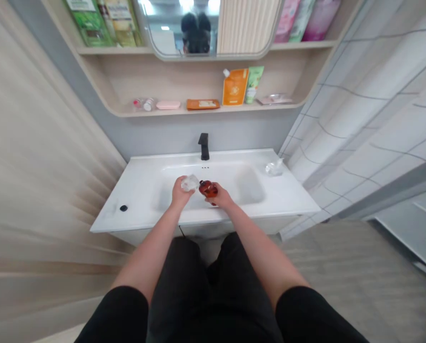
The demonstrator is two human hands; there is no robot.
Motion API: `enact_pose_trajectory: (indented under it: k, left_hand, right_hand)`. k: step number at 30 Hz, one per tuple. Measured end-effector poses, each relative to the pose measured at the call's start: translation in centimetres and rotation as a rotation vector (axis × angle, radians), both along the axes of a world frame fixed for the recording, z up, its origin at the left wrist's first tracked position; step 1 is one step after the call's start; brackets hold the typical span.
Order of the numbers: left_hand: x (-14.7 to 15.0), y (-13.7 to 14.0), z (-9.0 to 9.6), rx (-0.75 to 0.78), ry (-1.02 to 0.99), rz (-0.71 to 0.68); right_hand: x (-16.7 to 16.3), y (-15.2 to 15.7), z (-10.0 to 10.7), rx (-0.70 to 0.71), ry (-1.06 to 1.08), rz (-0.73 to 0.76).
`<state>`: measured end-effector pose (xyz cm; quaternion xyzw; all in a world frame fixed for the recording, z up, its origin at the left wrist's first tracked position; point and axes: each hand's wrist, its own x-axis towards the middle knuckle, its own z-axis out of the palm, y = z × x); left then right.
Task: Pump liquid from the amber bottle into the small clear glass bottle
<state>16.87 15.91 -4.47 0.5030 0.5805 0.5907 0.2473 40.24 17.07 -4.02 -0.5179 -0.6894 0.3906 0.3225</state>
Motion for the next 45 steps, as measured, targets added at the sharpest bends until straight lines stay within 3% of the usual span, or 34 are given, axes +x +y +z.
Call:
enact_pose_trajectory:
  k: [8,18,38,45]
  left_hand:
    - [-0.7,0.2,-0.9,0.071,0.225,0.038]
    - [-0.5,-0.8,0.2,0.131,0.433,0.061]
    - [0.2,-1.7,1.1,0.187,0.561,0.025]
    - [0.3,-2.3,1.7,0.193,0.523,-0.002]
  right_hand:
    - [-0.1,-0.8,0.2,0.136,-0.062,-0.018]
    - [0.2,-1.2,0.6,0.306,-0.149,-0.026]
    - [0.0,-1.3,0.8,0.306,-0.215,-0.022]
    - [0.1,-1.4,0.9,0.27,-0.198,-0.007]
